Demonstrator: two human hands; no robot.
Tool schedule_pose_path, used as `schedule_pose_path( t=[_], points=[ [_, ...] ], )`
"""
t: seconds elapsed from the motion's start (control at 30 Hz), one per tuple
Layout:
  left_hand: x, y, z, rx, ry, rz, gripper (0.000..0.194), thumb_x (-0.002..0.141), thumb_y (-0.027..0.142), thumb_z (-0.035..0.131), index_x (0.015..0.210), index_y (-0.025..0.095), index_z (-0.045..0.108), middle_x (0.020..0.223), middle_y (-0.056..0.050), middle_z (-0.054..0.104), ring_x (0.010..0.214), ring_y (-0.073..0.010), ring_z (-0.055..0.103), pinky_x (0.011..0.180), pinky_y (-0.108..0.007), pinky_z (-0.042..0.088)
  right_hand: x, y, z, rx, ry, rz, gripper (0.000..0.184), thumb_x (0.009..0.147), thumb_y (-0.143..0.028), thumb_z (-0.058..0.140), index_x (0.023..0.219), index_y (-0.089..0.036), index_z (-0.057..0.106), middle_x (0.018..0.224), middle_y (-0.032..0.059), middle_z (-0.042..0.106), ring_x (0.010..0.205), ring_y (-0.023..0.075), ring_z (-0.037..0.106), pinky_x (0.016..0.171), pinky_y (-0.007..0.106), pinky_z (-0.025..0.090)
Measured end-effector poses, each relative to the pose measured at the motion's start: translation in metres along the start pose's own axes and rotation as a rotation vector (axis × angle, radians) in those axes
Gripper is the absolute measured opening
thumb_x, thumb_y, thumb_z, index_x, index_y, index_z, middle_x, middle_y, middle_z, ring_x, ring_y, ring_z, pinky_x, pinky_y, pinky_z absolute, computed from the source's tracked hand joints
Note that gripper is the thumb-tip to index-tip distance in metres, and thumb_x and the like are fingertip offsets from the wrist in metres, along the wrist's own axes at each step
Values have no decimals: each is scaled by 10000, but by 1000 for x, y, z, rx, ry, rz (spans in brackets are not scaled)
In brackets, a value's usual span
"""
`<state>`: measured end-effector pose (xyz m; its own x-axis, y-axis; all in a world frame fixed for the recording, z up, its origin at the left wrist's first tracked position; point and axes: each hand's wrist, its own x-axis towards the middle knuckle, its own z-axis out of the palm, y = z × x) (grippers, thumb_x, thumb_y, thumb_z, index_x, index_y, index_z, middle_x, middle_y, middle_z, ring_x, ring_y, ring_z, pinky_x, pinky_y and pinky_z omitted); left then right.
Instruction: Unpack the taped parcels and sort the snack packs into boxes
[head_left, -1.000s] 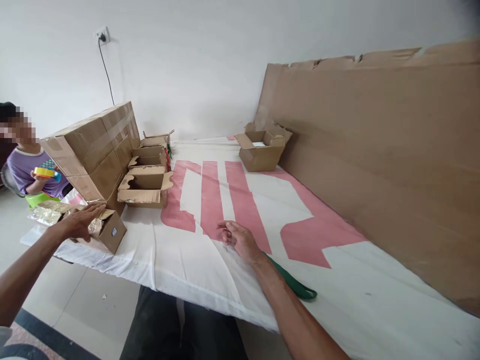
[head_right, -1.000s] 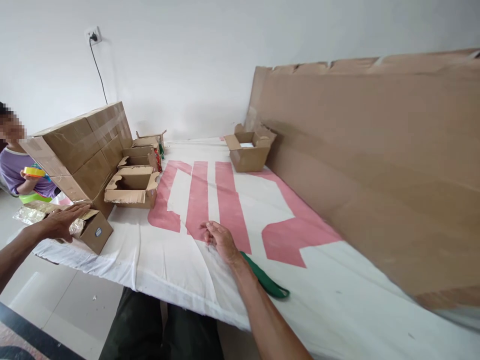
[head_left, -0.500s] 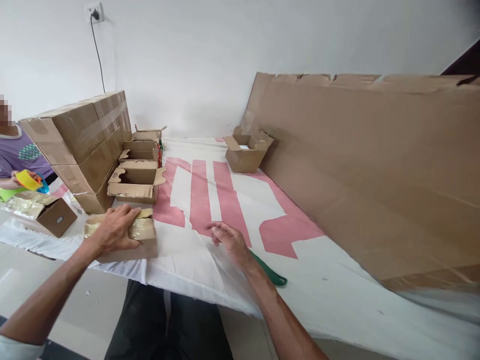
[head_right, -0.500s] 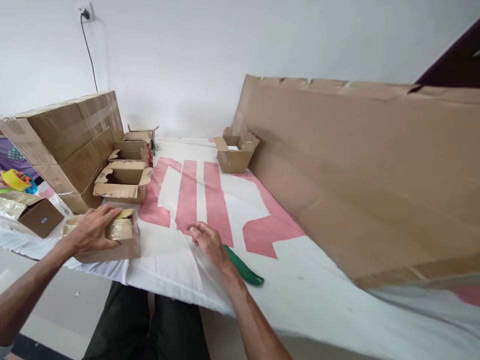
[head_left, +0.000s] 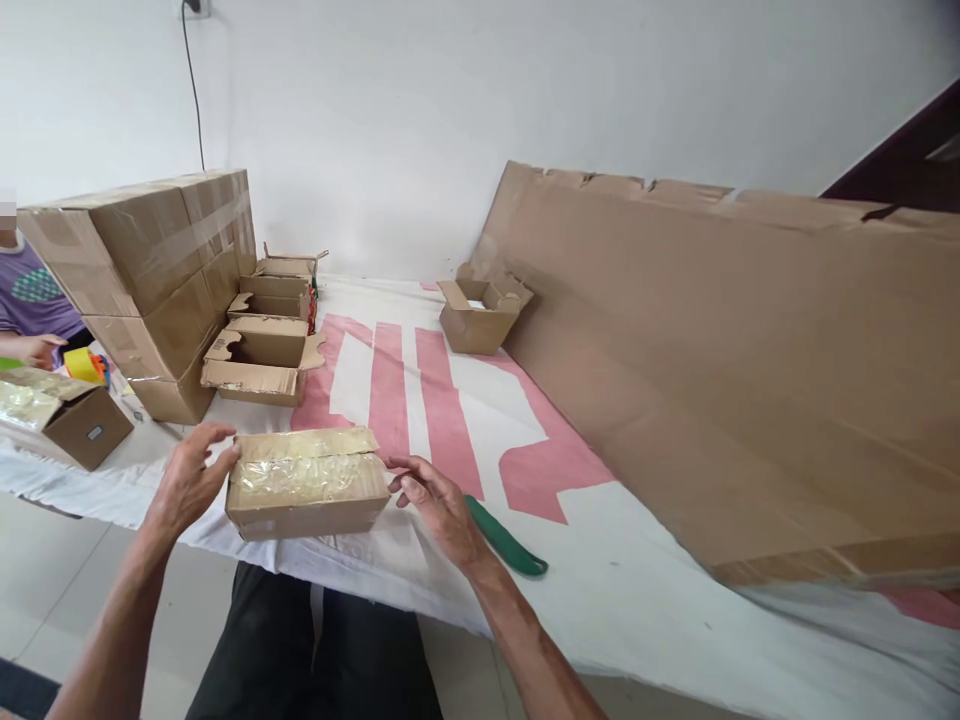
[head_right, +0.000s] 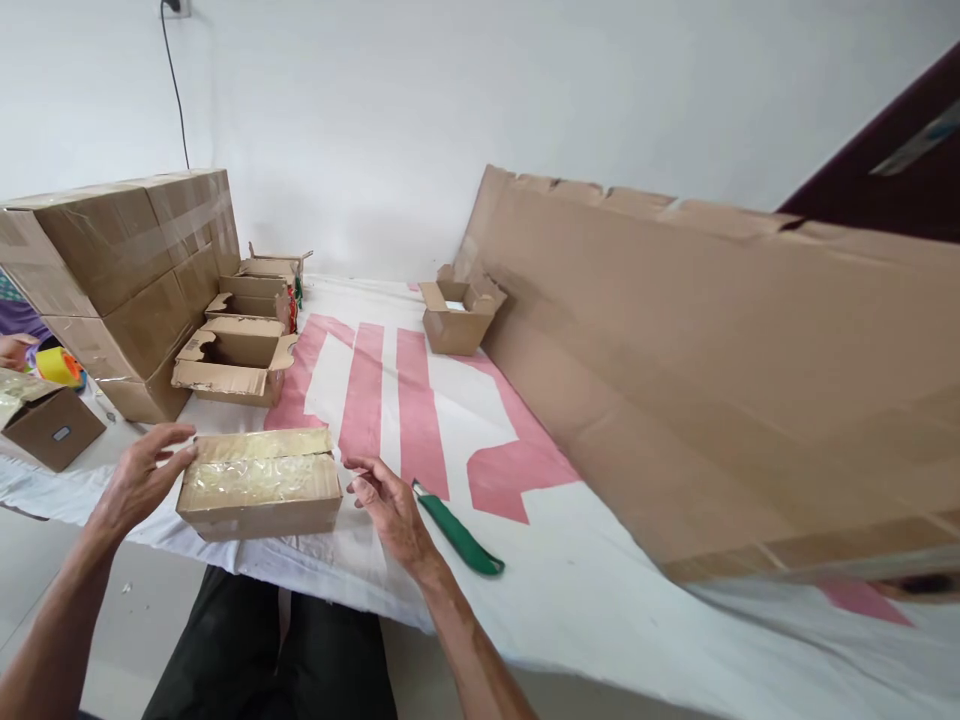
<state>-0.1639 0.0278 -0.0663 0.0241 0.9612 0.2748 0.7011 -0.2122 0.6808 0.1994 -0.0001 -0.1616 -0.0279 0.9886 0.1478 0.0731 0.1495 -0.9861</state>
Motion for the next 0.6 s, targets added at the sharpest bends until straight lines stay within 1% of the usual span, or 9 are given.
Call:
schedule_pose_path(
  t=[0.07,0.1,0.17,0.23,0.3,0.4,0.5,0.6],
  points=[
    [-13,-14,-1,-185,-32,-105,507,921,676,668,1080,212,796,1187,-126,832,1120,-342,788,992,-469,649,-1,1,3,1,-7,5,534,968,-695,673,1241,-245,765,1008,85,750,822,234,656,803,386,594],
    [-19,-18,1,-275,-40,-129,545,898,710,701,1085,208,801,1183,-132,838,1121,-343,794,995,-464,653,-2,1,6,0,-11,6,540,970,-697,670,1248,-244,764,979,78,745,812,234,649,808,388,589],
    [-29,-20,7,-407,-27,-135,584,858,735,773,1088,200,811,1240,-150,833,1184,-351,785,1048,-467,640,-3,-1,10,1,-17,14,554,969,-708,668,1261,-246,759,1007,82,752,844,244,656,814,390,584],
    [-34,-19,12,-474,-13,-124,568,835,718,827,1060,197,819,1342,-170,805,1237,-356,771,1083,-468,629,-4,-4,12,3,-15,23,571,966,-726,664,1270,-251,753,1053,92,757,899,264,670,815,390,589],
    [-36,-18,13,-512,-23,-127,536,815,688,862,1012,192,811,1435,-189,762,1214,-355,782,1042,-460,651,-6,-8,13,-9,-15,22,584,966,-739,654,1273,-251,751,1031,94,754,926,279,677,808,390,595],
    [-36,-19,14,-546,-46,-149,503,768,635,901,954,185,772,1502,-199,720,1099,-336,814,922,-441,690,-9,-15,11,-57,-11,3,581,971,-738,642,1269,-253,758,1007,92,753,945,292,686,813,390,600],
    [-35,-18,19,-526,-52,-129,442,774,582,888,936,188,769,1496,-181,720,1074,-316,813,892,-424,696,-11,-19,8,-105,-3,-12,561,983,-717,636,1278,-256,758,1122,102,767,1046,312,699,883,392,604],
    [-35,-13,27,-456,-59,-85,351,810,521,843,939,196,804,1469,-162,732,1138,-322,797,870,-393,693,-15,-19,1,-147,17,-12,547,989,-696,638,1291,-255,754,1201,108,761,1112,321,699,939,393,598]
  ],
)
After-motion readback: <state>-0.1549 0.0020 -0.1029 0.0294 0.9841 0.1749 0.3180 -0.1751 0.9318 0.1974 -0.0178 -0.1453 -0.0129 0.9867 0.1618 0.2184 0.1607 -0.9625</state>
